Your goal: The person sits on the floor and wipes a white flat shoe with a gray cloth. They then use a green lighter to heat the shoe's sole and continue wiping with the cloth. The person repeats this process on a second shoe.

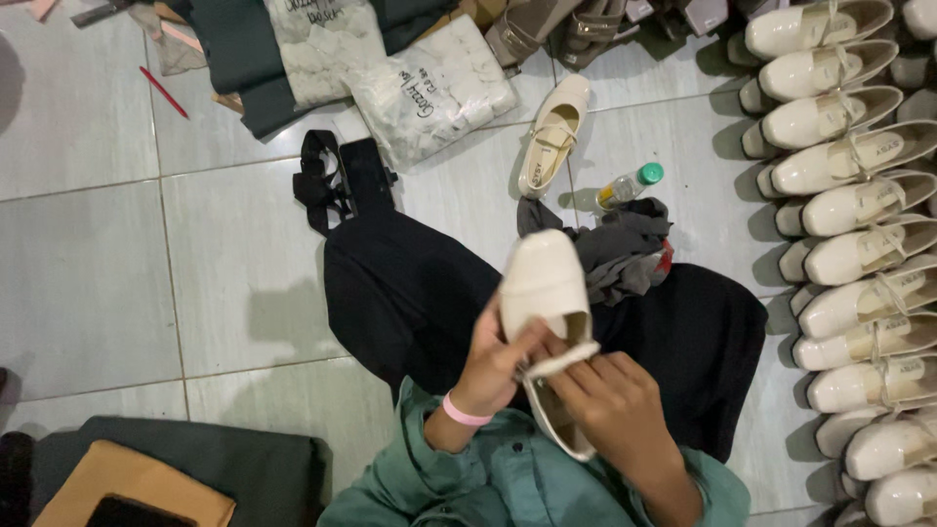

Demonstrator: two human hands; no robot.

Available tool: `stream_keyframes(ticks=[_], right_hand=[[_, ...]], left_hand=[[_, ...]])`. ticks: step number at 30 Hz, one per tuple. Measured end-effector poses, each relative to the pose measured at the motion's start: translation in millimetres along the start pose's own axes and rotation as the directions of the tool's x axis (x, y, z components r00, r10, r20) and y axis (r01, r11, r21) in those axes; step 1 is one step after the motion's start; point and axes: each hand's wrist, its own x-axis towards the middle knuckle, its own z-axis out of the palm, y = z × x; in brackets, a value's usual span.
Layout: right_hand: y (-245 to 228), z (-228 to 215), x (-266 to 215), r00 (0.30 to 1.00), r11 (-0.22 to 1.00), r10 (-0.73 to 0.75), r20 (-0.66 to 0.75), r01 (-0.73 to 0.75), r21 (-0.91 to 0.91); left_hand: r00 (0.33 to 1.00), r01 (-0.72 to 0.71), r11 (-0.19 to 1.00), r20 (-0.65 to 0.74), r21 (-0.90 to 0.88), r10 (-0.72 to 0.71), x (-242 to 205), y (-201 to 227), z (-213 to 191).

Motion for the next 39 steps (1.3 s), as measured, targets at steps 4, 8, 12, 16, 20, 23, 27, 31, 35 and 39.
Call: stream_keyframes(ticks=[4, 8, 12, 16, 20, 23, 27, 31, 35, 39], right_hand=[[-1, -20, -7, 0.978, 0.963, 0.095, -0.185, -0.043, 0.268], [-8, -5, -17, 0.883, 0.744, 0.405, -0.237, -0.168, 0.646], [-20, 18, -23, 0.823, 0.604, 0.545, -0.163, -0.25, 0.757], [-24, 31, -24, 0.804, 0.602, 0.557, -0.207, -0.219, 0.768], [-25, 34, -24, 0.794, 0.595, 0.572, -0.207, -0.227, 0.771], [-24, 36, -22, 0.768, 0.566, 0.614, -0.18, -0.27, 0.779], [-24, 36, -23, 0.766, 0.583, 0.612, -0.197, -0.268, 0.767], [-23, 36, -20, 0.782, 0.621, 0.577, -0.237, -0.231, 0.749], [-23, 36, -17, 0.801, 0.642, 0.535, -0.267, -0.182, 0.745], [-23, 37, -18, 0.765, 0.56, 0.616, -0.185, -0.262, 0.786]], left_hand=[[0.998, 0.049, 0.976, -0.028, -0.211, -0.056, 13, 14, -22], [0.987, 0.146, 0.901, 0.12, -0.409, -0.106, 8, 13, -24], [0.946, 0.241, 0.845, 0.311, -0.478, -0.094, 3, 9, -7], [0.949, 0.245, 0.825, 0.302, -0.51, -0.095, 5, 11, 5], [0.934, 0.282, 0.765, 0.348, -0.578, -0.081, 4, 15, 11], [0.931, 0.316, 0.754, 0.342, -0.575, -0.129, 2, 15, 9], [0.929, 0.326, 0.787, 0.33, -0.524, -0.166, 0, 11, 1], [0.931, 0.34, 0.809, 0.291, -0.48, -0.219, 0, 9, -11], [0.935, 0.34, 0.821, 0.259, -0.459, -0.242, -2, 7, -16], [0.947, 0.315, 0.827, 0.209, -0.466, -0.242, -3, 9, -12]])
